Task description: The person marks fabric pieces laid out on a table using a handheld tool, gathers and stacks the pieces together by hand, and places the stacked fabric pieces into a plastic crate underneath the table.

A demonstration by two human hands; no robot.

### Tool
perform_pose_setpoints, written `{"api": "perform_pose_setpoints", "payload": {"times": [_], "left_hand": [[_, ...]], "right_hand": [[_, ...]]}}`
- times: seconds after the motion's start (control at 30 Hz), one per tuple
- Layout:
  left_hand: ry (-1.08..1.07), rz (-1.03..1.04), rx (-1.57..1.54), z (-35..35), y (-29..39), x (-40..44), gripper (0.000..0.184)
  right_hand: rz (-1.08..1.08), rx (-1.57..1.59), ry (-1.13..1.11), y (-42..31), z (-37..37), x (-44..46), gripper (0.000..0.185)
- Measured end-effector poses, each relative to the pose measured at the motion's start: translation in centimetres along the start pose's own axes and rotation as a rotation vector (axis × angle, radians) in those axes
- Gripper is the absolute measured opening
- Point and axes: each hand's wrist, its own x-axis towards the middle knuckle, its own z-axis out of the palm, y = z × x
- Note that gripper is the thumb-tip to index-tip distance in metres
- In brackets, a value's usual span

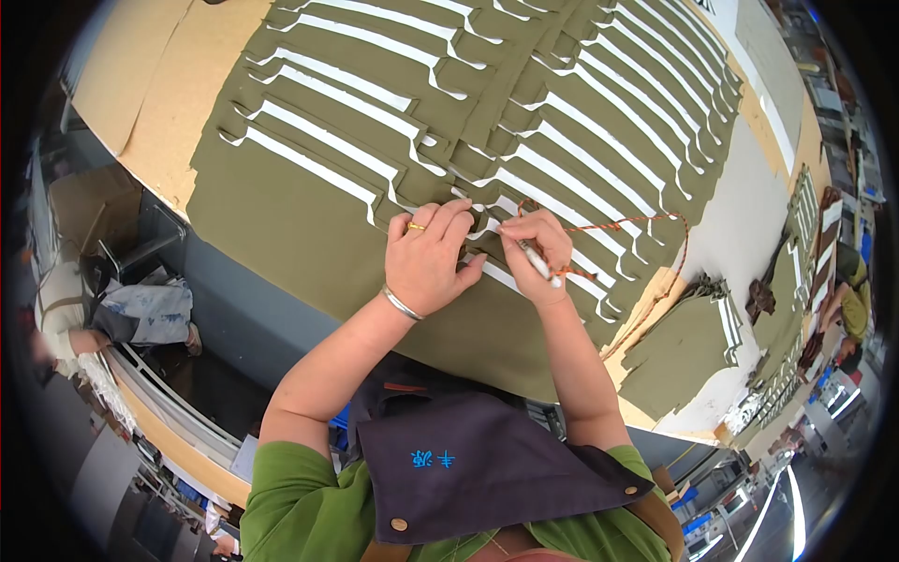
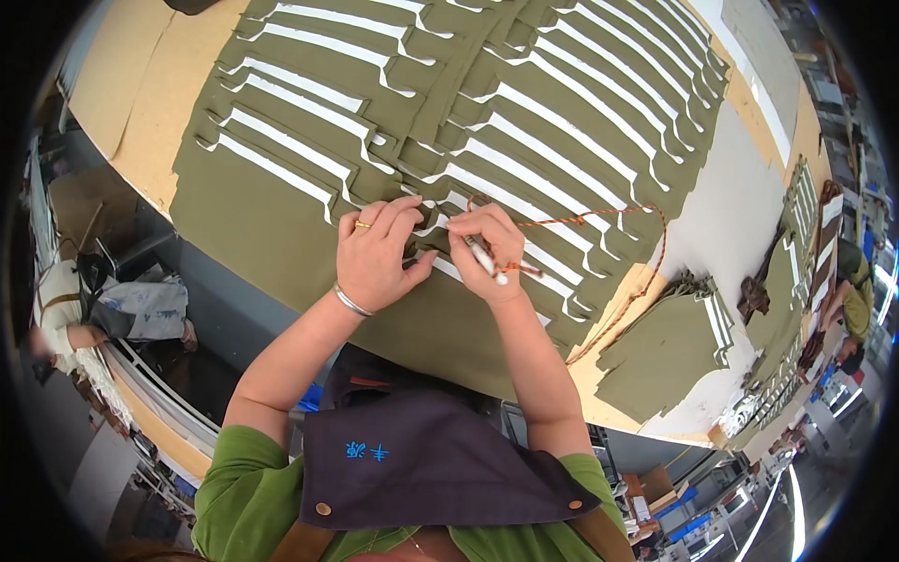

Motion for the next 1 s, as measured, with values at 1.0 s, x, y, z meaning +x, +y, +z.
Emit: {"api": "perform_pose_setpoints", "payload": {"times": [1.0], "left_hand": [[0.088, -0.005, 0.033, 1.1, 0.1, 5.4, 0.052]], "right_hand": [[-0.036, 0.053, 0.15, 1.7, -0.8, 5.5, 0.016]]}}
